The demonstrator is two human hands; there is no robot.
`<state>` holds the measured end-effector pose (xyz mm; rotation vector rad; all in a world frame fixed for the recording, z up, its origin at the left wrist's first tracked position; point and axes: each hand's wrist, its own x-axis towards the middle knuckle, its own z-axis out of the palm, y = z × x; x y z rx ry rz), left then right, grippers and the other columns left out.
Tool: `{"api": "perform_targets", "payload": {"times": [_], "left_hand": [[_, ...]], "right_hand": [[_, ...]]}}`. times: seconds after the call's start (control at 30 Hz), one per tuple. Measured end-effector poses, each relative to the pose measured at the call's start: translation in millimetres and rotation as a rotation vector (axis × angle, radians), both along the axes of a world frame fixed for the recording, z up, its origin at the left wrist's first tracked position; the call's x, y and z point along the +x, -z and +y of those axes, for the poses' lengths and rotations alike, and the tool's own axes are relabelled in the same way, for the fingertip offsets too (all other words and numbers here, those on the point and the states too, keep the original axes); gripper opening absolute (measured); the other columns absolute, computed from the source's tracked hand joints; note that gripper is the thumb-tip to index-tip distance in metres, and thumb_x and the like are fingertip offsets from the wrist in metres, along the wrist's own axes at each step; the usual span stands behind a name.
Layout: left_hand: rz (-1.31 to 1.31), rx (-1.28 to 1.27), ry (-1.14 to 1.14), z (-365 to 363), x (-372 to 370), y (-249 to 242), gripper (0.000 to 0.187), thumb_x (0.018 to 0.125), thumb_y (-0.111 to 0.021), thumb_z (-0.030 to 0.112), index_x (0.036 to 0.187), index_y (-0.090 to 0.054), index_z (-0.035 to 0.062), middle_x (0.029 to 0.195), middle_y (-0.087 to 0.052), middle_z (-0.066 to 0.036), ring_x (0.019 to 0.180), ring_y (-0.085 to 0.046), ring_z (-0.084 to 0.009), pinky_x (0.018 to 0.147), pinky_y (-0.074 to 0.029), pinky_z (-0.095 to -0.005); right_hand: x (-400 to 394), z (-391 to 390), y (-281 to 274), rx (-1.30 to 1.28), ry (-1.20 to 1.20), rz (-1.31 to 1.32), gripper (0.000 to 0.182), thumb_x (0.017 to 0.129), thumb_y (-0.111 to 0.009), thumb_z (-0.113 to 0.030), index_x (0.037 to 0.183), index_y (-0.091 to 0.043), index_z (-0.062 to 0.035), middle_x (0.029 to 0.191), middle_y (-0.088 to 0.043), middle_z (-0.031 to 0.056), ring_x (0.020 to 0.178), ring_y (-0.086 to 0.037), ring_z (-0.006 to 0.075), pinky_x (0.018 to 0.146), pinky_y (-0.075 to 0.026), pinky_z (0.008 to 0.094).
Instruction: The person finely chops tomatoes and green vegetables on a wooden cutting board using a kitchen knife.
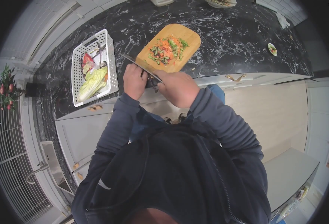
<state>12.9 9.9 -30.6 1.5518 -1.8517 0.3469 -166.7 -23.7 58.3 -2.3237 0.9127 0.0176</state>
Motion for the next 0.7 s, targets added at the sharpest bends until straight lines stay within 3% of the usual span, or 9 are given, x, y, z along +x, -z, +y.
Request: {"api": "perform_targets", "payload": {"times": [0.1,0.2,0.3,0.37,0.47,0.6,0.7], "left_hand": [[0.005,0.062,-0.007,1,-1,1,0.026,0.087,-0.042,0.007,0.061,-0.046,0.0045,0.064,-0.044,-0.008,0.065,-0.04,-0.0245,0.065,-0.035,-0.035],[0.081,0.117,-0.019,1,0,3,0.017,0.087,-0.048,0.011,0.076,-0.059,0.0043,0.073,-0.052,-0.007,0.071,-0.044,-0.0258,0.07,-0.039,-0.0347],[0.101,0.158,-0.032,1,1,2,0.018,0.087,-0.049,0.011,0.083,-0.064,0.0025,0.075,-0.056,-0.008,0.074,-0.048,-0.0252,0.072,-0.039,-0.0348],[0.048,0.121,-0.041,2,0,-2,0.02,0.086,-0.046,0.009,0.07,-0.057,0.0029,0.068,-0.052,-0.008,0.069,-0.045,-0.0253,0.068,-0.037,-0.0357],[0.045,0.115,-0.052,2,0,0,0.023,0.085,-0.045,0.009,0.065,-0.051,0.0031,0.066,-0.048,-0.009,0.067,-0.043,-0.0262,0.067,-0.037,-0.0362],[0.073,0.171,-0.053,2,-2,-3,0.019,0.087,-0.048,0.011,0.079,-0.061,0.0019,0.075,-0.055,-0.009,0.072,-0.047,-0.0255,0.071,-0.039,-0.0342],[0.07,0.177,-0.063,2,-1,-3,0.021,0.087,-0.046,0.011,0.075,-0.06,0.0021,0.073,-0.055,-0.01,0.071,-0.047,-0.0263,0.07,-0.038,-0.0354]], "right_hand": [[8,-5,2,0.023,0.028,0.026,0.043,0.085,-0.039,-0.019,0.127,-0.04,-0.0101,0.099,-0.06,0.0161,0.083,-0.056,0.0393,0.072,-0.042,0.0444],[9,-16,7,0.116,0.056,-0.085,0.04,0.09,-0.038,-0.024,0.125,-0.042,-0.0052,0.092,-0.061,0.0159,0.08,-0.055,0.035,0.07,-0.04,0.0389],[3,-15,0,0.079,0.047,-0.097,0.039,0.091,-0.037,-0.025,0.124,-0.042,-0.006,0.086,-0.06,0.0161,0.074,-0.054,0.0363,0.068,-0.039,0.0385],[-2,-7,-3,0.022,-0.012,-0.042,0.039,0.089,-0.04,-0.021,0.125,-0.042,-0.0071,0.095,-0.06,0.0166,0.079,-0.056,0.0376,0.069,-0.042,0.0409],[4,-4,2,0.025,0.013,0.029,0.042,0.086,-0.039,-0.021,0.127,-0.041,-0.0105,0.104,-0.06,0.0163,0.085,-0.056,0.0392,0.073,-0.042,0.0437],[5,-15,4,0.099,0.023,-0.081,0.044,0.089,-0.035,-0.022,0.128,-0.04,-0.0041,0.113,-0.056,0.0172,0.096,-0.054,0.038,0.08,-0.041,0.0419],[3,-10,-8,0.104,0.015,-0.047,0.044,0.087,-0.036,-0.019,0.128,-0.04,-0.005,0.108,-0.058,0.0173,0.09,-0.055,0.037,0.074,-0.041,0.0414]]}}
